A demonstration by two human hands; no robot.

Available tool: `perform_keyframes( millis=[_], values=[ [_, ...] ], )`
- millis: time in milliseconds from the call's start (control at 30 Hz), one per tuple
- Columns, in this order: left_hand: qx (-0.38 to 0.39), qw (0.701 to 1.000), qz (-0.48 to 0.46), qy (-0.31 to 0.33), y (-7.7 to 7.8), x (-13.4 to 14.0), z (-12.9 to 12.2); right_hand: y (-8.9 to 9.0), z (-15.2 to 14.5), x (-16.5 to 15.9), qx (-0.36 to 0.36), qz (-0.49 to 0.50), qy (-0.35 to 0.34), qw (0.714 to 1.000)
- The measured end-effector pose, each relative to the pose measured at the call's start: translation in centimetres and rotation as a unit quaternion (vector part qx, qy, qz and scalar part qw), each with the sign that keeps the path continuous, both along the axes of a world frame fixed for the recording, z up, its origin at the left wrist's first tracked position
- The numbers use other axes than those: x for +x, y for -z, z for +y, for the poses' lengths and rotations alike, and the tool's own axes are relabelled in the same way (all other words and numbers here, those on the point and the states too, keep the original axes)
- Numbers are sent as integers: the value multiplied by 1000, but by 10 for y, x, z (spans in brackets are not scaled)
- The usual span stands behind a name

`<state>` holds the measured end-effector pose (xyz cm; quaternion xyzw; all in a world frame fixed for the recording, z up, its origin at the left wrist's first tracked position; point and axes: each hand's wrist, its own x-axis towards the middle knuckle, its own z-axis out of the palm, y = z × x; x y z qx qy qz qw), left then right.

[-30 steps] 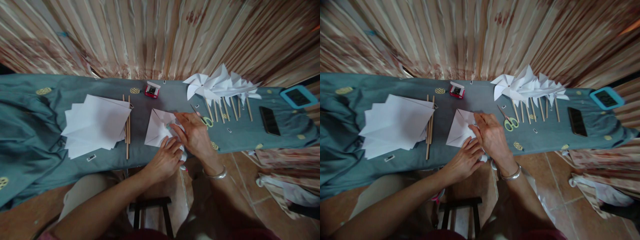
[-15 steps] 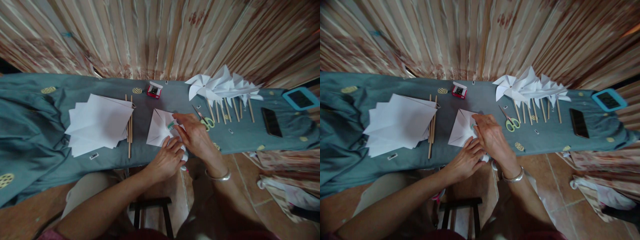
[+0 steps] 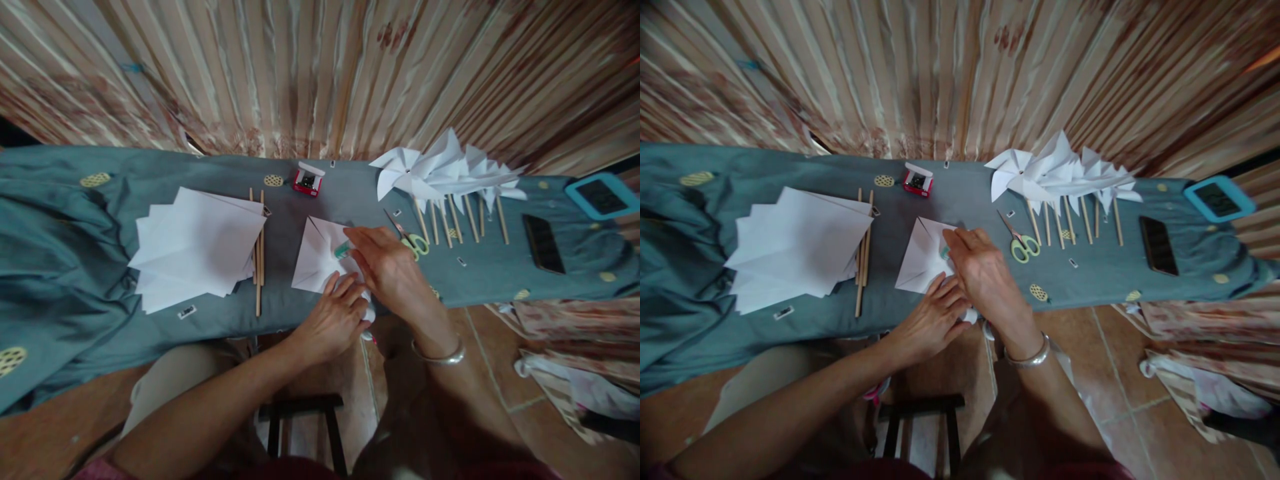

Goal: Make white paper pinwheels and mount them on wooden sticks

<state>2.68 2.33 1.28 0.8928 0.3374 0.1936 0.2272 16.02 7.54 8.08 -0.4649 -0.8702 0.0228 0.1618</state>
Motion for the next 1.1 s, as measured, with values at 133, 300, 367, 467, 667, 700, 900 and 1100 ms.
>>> perform_keyframes(
  millis=[133,300,367,467,667,700,900,1100],
  values=[
    [1,1000,4,-1,-1,0,1,0,3,-8,20,-47,21,998],
    [13,1000,10,0,-4,0,2,2,9,-11,40,-75,59,995],
    [18,1000,16,1,-5,0,2,2,11,-11,43,-77,73,993],
    [19,999,26,1,-5,0,2,0,10,-10,43,-81,78,993],
    [29,999,20,-2,-1,0,1,-1,7,-7,29,-58,36,997],
    [26,999,21,-3,0,0,1,-1,7,-7,23,-49,27,998],
    [1,1000,19,-1,-3,1,1,-3,7,-5,-15,1,-18,1000],
    [10,1000,13,-2,-1,1,1,-4,5,0,-29,24,-12,999]
  ],
)
